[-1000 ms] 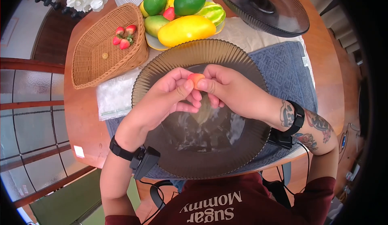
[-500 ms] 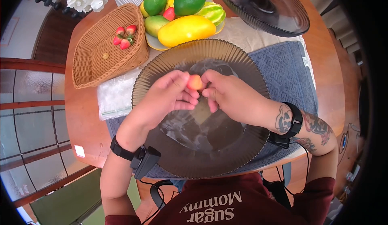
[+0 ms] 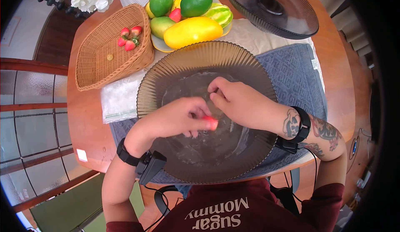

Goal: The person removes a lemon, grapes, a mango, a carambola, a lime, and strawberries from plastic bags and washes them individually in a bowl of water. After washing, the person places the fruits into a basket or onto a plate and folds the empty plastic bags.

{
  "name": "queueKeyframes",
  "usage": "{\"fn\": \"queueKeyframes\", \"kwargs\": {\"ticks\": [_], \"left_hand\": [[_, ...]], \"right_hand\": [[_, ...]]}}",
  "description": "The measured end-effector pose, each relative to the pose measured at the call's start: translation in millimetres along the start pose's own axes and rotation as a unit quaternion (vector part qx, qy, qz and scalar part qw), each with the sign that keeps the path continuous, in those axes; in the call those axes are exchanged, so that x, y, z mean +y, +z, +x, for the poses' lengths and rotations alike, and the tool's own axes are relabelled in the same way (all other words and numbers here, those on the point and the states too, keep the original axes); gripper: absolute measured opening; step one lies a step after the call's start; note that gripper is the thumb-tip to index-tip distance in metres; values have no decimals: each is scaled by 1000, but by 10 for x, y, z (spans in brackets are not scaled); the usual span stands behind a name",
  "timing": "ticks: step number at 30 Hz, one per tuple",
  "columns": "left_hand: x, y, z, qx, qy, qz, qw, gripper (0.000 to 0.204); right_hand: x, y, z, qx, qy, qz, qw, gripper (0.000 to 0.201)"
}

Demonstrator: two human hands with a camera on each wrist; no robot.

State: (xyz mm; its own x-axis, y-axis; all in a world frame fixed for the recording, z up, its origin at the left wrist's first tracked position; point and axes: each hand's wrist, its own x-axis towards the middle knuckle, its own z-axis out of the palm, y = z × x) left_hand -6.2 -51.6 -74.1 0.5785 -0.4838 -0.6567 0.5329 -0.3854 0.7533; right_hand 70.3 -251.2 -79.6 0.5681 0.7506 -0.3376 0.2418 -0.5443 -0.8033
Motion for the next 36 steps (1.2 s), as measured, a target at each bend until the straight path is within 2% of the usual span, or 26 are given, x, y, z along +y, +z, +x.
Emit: {"fn": "queueKeyframes", "kwargs": {"ticks": [2, 3, 5, 6, 8, 11, 13, 15, 16, 18, 19, 20, 21, 22, 24, 25, 29, 31, 34, 36], "left_hand": [[-44, -28, 23, 149, -17, -39, 988, 37], [-67, -48, 38, 172, 5, -56, 983, 36], [-28, -43, 22, 170, 0, -51, 984, 32], [-14, -41, 15, 166, -5, -46, 985, 29], [-117, -62, 51, 168, 17, -61, 984, 25], [-166, -52, 73, 167, 65, -92, 980, 19], [-159, -50, 88, 164, 93, -108, 976, 17], [-140, -80, 112, 247, 136, -178, 943, 17], [-136, -83, 103, 247, 136, -178, 943, 17], [-103, -90, 70, 266, 79, -168, 946, 19], [-50, -79, 44, 267, 79, -168, 946, 19], [29, -62, 12, 222, 10, -158, 962, 23], [67, -50, -4, 175, -58, -146, 972, 27], [54, -39, 0, 175, -58, -146, 972, 27], [-22, -19, 24, 112, -49, -172, 977, 39], [-69, -32, 46, 86, -5, -181, 980, 46], [-62, 3, 31, 100, 30, -147, 984, 48], [-3, -24, 11, 116, 25, -165, 979, 44], [-36, -52, 20, 129, 20, -199, 971, 42], [-27, -38, 18, 144, 34, -207, 967, 42]], "right_hand": [[-79, -29, -4, -42, 50, -16, 998, 25], [-47, -10, -3, -42, 50, -17, 998, 25], [65, 49, 6, -42, -40, 6, 998, 26], [101, 63, 13, -41, -40, 6, 998, 26], [118, 72, 28, -54, -93, 20, 994, 25], [33, 16, 0, -58, -59, 26, 996, 25], [89, 67, -12, -35, -71, -2, 997, 26], [118, 82, -14, -12, -83, -30, 996, 26], [118, 71, -6, -15, -86, -25, 996, 25], [105, 49, 5, -19, -90, -21, 996, 25], [87, 39, 7, 25, -78, -34, 996, 26], [77, 30, 7, 68, -67, -47, 994, 27], [112, 51, 17, 68, -90, -49, 992, 27], [129, 70, 14, 68, -90, -49, 992, 27], [144, 102, -2, -4, -82, -47, 996, 30], [107, 88, 5, -21, -82, -43, 995, 30], [-18, -13, 18, -55, -45, 1, 997, 28], [18, 15, 38, -12, -99, 22, 995, 25], [112, 95, 64, -7, -133, 77, 988, 23], [137, 110, 72, 4, -126, 76, 989, 24]]}}
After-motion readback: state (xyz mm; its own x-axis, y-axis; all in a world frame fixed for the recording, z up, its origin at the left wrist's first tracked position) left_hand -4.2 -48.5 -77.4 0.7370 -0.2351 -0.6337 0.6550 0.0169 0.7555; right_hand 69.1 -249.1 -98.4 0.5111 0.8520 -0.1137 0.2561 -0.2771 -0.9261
